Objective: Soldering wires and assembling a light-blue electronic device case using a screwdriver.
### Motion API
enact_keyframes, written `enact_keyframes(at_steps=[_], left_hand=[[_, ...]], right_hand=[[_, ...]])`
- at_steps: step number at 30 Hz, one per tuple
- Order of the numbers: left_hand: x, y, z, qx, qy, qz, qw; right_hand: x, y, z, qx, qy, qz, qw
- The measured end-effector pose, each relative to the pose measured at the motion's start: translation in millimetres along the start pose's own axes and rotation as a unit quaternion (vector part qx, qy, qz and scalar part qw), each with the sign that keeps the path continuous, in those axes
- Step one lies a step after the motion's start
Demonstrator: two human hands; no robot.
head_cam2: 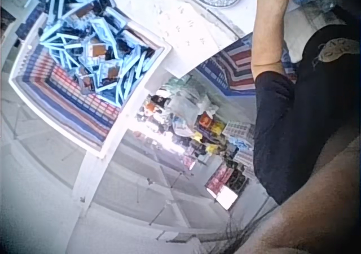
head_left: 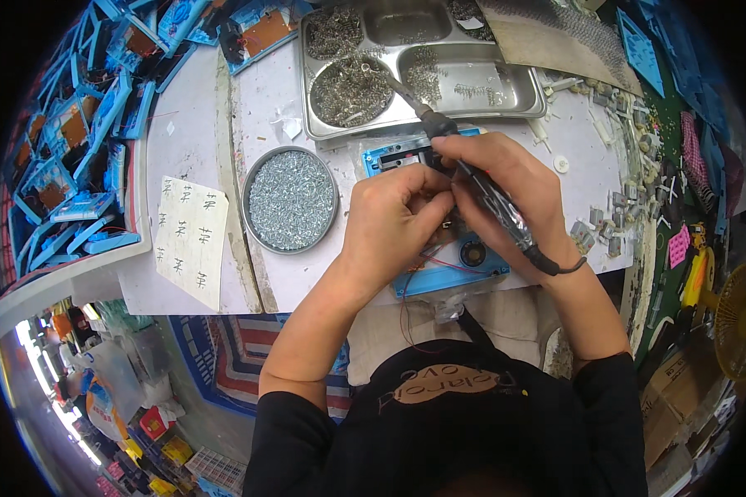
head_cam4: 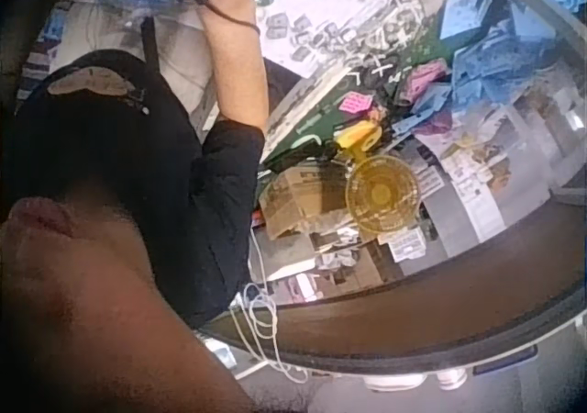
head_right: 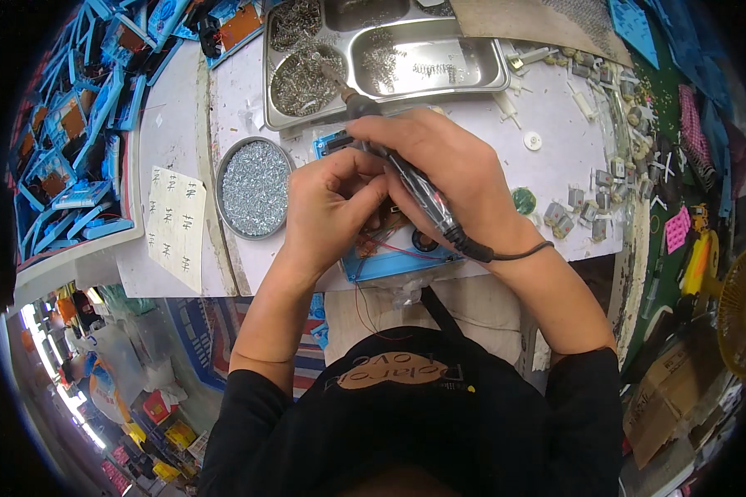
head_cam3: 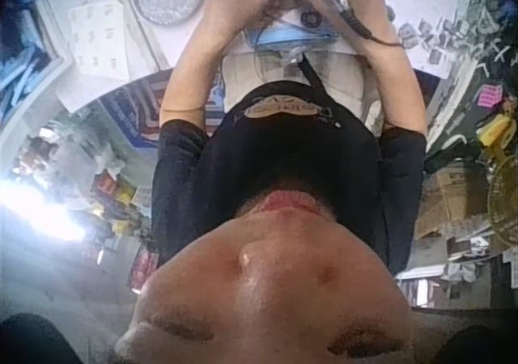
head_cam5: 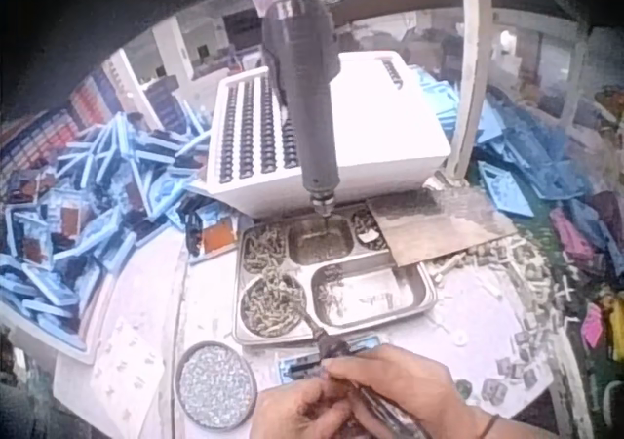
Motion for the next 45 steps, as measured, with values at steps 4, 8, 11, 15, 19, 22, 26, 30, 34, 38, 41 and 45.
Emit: enact_keyframes(at_steps=[4, 8, 11, 15, 19, 22, 26, 30, 34, 38, 41, 45], left_hand=[[3.0, 2.6, 1.3, -0.019, 0.023, 0.050, 0.998], [1.2, 3.7, 0.4, -0.029, 0.036, 0.054, 0.997], [1.3, 4.5, 0.0, -0.037, 0.056, 0.061, 0.996], [0.0, -0.8, -1.5, -0.039, -0.009, 0.007, 0.999], [4.3, -0.1, -2.8, -0.040, -0.049, -0.015, 0.998], [8.5, -0.6, -1.3, -0.050, -0.079, -0.002, 0.996], [14.4, 1.4, 0.3, -0.072, -0.092, 0.061, 0.991], [7.1, -2.0, -1.0, -0.106, -0.018, 0.086, 0.990], [1.2, -4.5, -1.5, -0.157, 0.086, 0.138, 0.974], [5.0, -0.7, 0.4, -0.172, 0.108, 0.133, 0.970], [2.3, 0.5, 4.0, -0.170, 0.120, 0.122, 0.970], [2.7, 3.7, 4.9, -0.165, 0.148, 0.103, 0.970]], right_hand=[[0.5, 0.8, 0.2, -0.008, -0.008, -0.015, 1.000], [4.2, 3.5, -1.6, -0.019, -0.004, -0.005, 1.000], [0.5, 2.1, 0.7, 0.002, -0.030, -0.023, 0.999], [-2.9, 4.3, 0.6, -0.038, -0.005, 0.006, 0.999], [-7.5, -3.5, 1.5, -0.083, 0.038, 0.078, 0.993], [-10.9, -8.1, 5.3, -0.106, 0.078, 0.115, 0.985], [-8.3, -6.4, 4.8, -0.079, 0.076, 0.110, 0.988], [-5.1, -4.6, 2.7, -0.056, 0.036, 0.077, 0.995], [-1.2, -10.3, 4.7, -0.056, -0.007, 0.043, 0.997], [-1.8, -23.1, -29.4, -0.034, -0.029, 0.027, 0.999], [-0.6, -35.4, -53.5, -0.064, -0.010, 0.016, 0.998], [19.3, -46.7, -61.6, -0.101, 0.051, 0.105, 0.988]])
Point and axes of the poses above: each hand's wrist, its own y-axis towards the middle knuckle, its own z-axis out of the palm, x = y × z, the point moved 2 cm from there along y, towards the middle knuckle, and after that the axes turned 13 degrees about -z, right-handed, at the moved point
